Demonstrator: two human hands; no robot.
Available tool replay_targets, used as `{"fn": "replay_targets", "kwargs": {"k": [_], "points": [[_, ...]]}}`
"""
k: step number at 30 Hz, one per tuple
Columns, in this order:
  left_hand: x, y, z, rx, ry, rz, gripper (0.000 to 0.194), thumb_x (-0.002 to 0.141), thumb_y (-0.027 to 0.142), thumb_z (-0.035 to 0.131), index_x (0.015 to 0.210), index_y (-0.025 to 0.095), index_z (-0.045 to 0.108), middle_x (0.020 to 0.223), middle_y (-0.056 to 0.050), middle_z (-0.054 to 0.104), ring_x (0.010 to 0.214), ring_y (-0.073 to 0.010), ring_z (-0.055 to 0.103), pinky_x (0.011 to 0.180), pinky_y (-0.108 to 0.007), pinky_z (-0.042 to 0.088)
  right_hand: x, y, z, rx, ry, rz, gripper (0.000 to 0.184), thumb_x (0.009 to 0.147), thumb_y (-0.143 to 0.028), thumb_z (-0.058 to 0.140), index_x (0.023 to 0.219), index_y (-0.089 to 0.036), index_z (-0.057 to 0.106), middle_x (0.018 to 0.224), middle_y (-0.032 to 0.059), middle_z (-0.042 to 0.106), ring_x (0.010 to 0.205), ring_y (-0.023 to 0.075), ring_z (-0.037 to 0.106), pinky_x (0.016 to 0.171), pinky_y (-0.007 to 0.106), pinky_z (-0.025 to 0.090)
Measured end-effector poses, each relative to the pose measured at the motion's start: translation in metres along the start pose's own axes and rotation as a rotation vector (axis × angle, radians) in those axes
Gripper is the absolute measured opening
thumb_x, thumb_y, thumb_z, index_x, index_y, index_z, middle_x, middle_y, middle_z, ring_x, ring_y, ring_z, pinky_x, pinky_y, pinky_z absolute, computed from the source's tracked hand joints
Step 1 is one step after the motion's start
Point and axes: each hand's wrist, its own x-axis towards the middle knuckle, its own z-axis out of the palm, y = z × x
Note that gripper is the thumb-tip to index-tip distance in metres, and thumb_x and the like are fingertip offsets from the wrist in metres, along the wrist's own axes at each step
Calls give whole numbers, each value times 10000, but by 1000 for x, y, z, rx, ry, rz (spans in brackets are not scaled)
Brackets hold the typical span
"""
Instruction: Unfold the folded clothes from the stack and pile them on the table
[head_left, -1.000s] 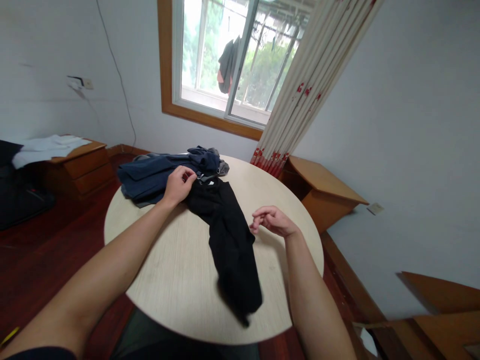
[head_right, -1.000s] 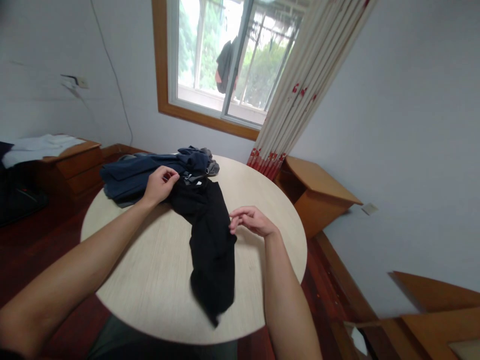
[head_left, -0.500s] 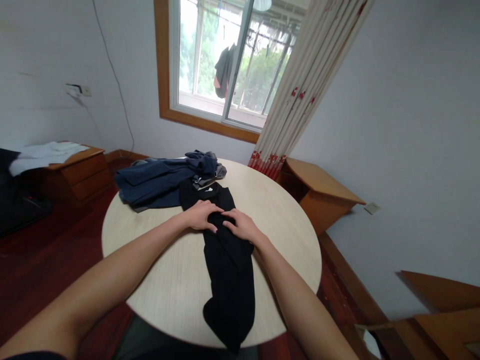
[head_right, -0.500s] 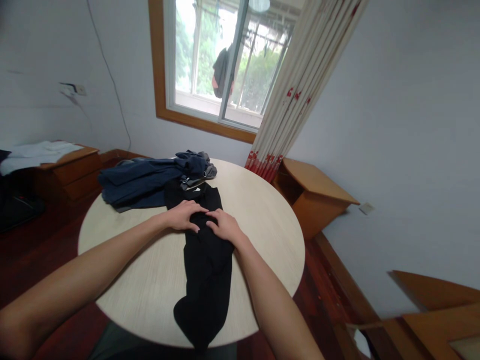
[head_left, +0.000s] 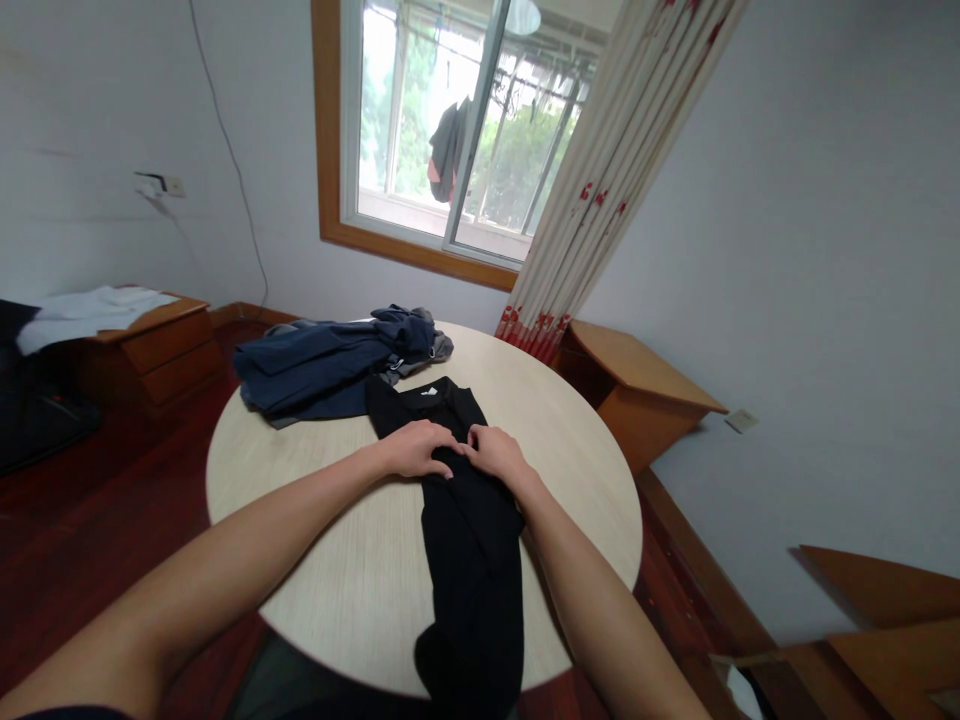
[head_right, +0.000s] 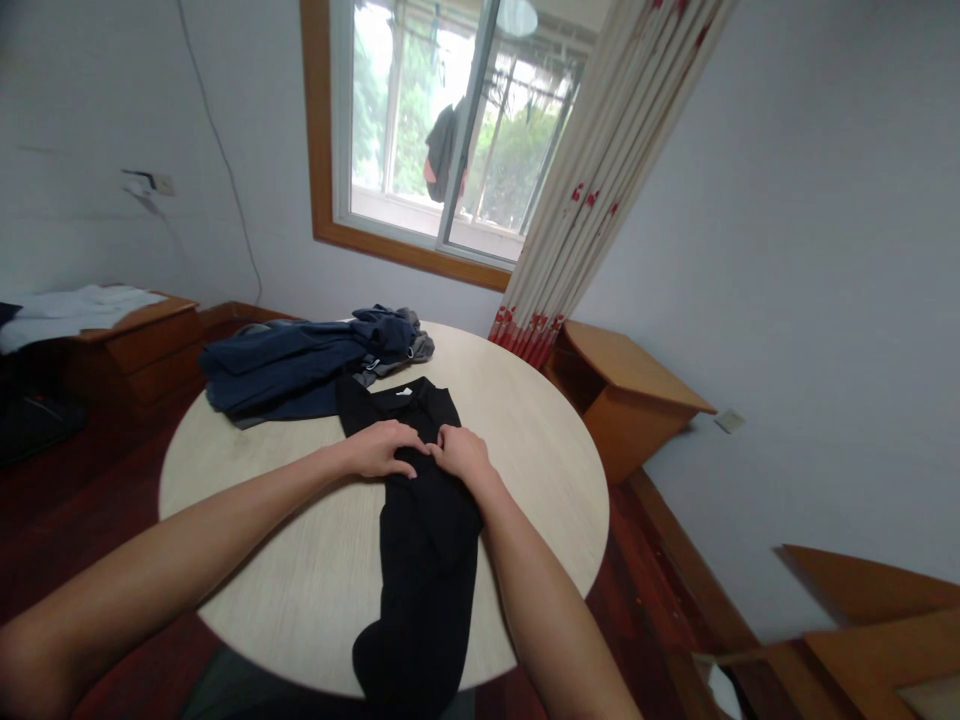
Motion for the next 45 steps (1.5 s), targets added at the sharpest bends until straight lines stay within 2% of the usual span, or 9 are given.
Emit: {"fn": "replay_targets", "kwargs": {"k": [8, 13, 17, 22, 25, 32, 38, 42, 45], "points": [[-18, -7, -48, -180, 486, -45, 386, 879, 552, 613, 918, 193, 752, 888, -46, 763, 813, -200, 690, 775, -291, 498, 11, 113, -13, 547, 565, 239, 131, 665, -276, 596, 747, -180, 632, 594, -17, 570, 566, 158, 527, 547, 260, 398], [-26, -22, -65, -539, 715, -53, 682, 832, 787, 502, 819, 149, 744, 535, -15, 591, 485, -134, 507, 506, -256, 384, 13, 143, -8, 522, 584, 444, 202, 654, -252, 611, 815, -161, 693, 798, 74, 710, 725, 210, 648, 673, 305, 490], [-29, -27, -65, -958, 589, -101, 839, 763, 904, 414, 874, 136, 732, 419, 13, 478, 387, -143, 463, 459, -267, 386, 13, 126, -9, 407, 441, 234, 239, 791, -356, 593, 851, -177, 741, 855, 72, 744, 802, 213, 677, 759, 310, 495], [-35, -23, -68, -1174, 122, -184, 1039, 733, 966, 208, 1000, 106, 728, 439, -40, 546, 415, -192, 550, 478, -298, 444, 12, 104, -6, 184, 133, 178, 478, 775, -561, 708, 1043, -166, 727, 1021, 104, 738, 897, 237, 674, 739, 300, 469], [-29, -24, -61, -979, -65, -276, 872, 756, 894, 423, 1063, 134, 719, 601, -79, 680, 475, -184, 598, 494, -278, 447, 12, 92, -7, 15, 80, 200, 428, 798, -519, 710, 1058, -179, 707, 1064, 113, 723, 928, 247, 663, 725, 297, 444], [-11, -35, -27, -53, -12, -349, 404, 728, 426, 694, 1050, 189, 750, 925, -67, 734, 849, -238, 678, 748, -297, 503, 10, 66, -10, -54, 38, 143, 166, 835, -302, 605, 942, -189, 664, 930, 91, 717, 803, 218, 627, 642, 281, 372], [-11, -29, -25, 161, -83, -493, 452, 781, 387, 656, 1198, 214, 684, 1089, -97, 714, 974, -273, 670, 775, -306, 495, 10, 81, -17, 354, 412, 113, 167, 813, -339, 511, 733, -206, 573, 680, 1, 603, 677, 172, 532, 621, 271, 352], [-9, -21, -26, 145, -146, -513, 262, 801, 356, 642, 1024, 228, 692, 982, -59, 724, 888, -247, 657, 692, -290, 449, 13, 105, -25, 658, 744, 191, 224, 774, -413, 521, 665, -218, 516, 583, -43, 488, 601, 151, 457, 580, 269, 347], [-9, -20, -30, 67, -17, -463, 150, 771, 335, 669, 873, 225, 667, 842, -15, 690, 789, -209, 623, 654, -277, 414, 15, 125, -28, 869, 937, 269, 253, 758, -434, 557, 647, -221, 480, 585, -63, 448, 580, 126, 426, 561, 251, 355]]}}
